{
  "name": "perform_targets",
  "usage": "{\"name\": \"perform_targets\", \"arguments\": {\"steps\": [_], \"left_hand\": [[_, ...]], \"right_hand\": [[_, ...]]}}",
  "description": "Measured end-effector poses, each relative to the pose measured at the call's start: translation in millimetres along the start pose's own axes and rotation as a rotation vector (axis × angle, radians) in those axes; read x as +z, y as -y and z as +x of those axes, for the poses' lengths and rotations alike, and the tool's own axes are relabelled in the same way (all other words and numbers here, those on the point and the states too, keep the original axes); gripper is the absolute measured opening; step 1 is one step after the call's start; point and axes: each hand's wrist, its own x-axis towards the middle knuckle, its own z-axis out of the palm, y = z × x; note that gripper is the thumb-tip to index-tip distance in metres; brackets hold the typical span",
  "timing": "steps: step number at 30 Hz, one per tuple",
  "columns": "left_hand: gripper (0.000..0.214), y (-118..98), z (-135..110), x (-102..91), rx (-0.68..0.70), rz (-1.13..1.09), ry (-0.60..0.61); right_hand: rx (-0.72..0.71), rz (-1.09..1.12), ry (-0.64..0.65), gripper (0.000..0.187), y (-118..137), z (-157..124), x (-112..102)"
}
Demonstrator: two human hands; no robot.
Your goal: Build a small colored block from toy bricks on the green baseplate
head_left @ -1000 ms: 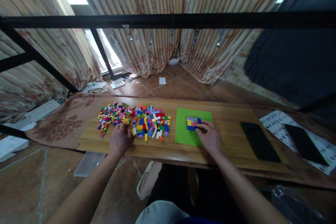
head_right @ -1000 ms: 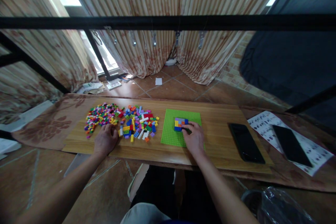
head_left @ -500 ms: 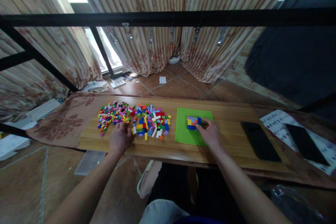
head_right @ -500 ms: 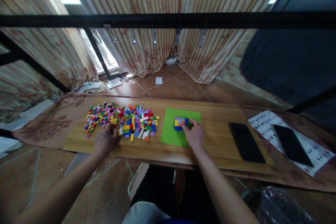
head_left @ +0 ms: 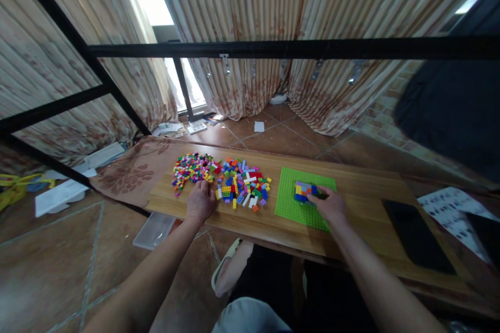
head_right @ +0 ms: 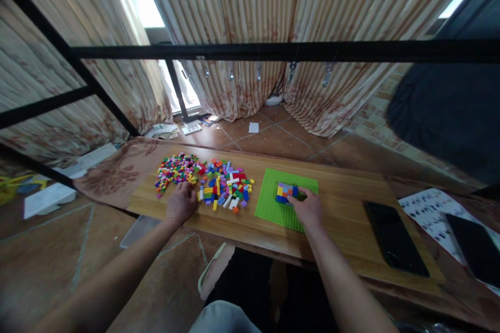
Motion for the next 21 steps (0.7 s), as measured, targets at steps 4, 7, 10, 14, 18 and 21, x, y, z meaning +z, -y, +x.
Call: {"name": "perform_targets", "arguments": {"steps": [4,7,10,14,18,21], "left_hand": [[0.018,-0.2,-1.0,-0.7,0.013,-0.003,-0.013],[0.017,0.3,-1.1,0.1,0.018,-0.012,-0.022],[0.017,1.1,-0.8,1.4,0.023,-0.008,-0.021],[0.016,1.7,-0.4,2.9,0.015,0.007,-0.014],[0.014,1.7,-0.6,3.8,0.012,0.022,-0.011],[0.014,1.6,-1.0,3.8,0.012,0.021,-0.021]], "right_hand": [[0.007,-0.003,0.011,0.055,5.2,-3.6,-6.4],[-0.092,-0.055,-0.106,0.052,25.0,-18.4,-11.4],[-0.336,-0.015,-0.099,0.034,59.0,-41.3,-6.2],[-0.535,0.052,0.228,0.023,106.7,-72.7,19.6],[-0.561,-0.037,0.379,0.021,133.5,-90.7,47.8],[-0.547,-0.150,0.392,0.018,139.5,-94.6,59.9]]}}
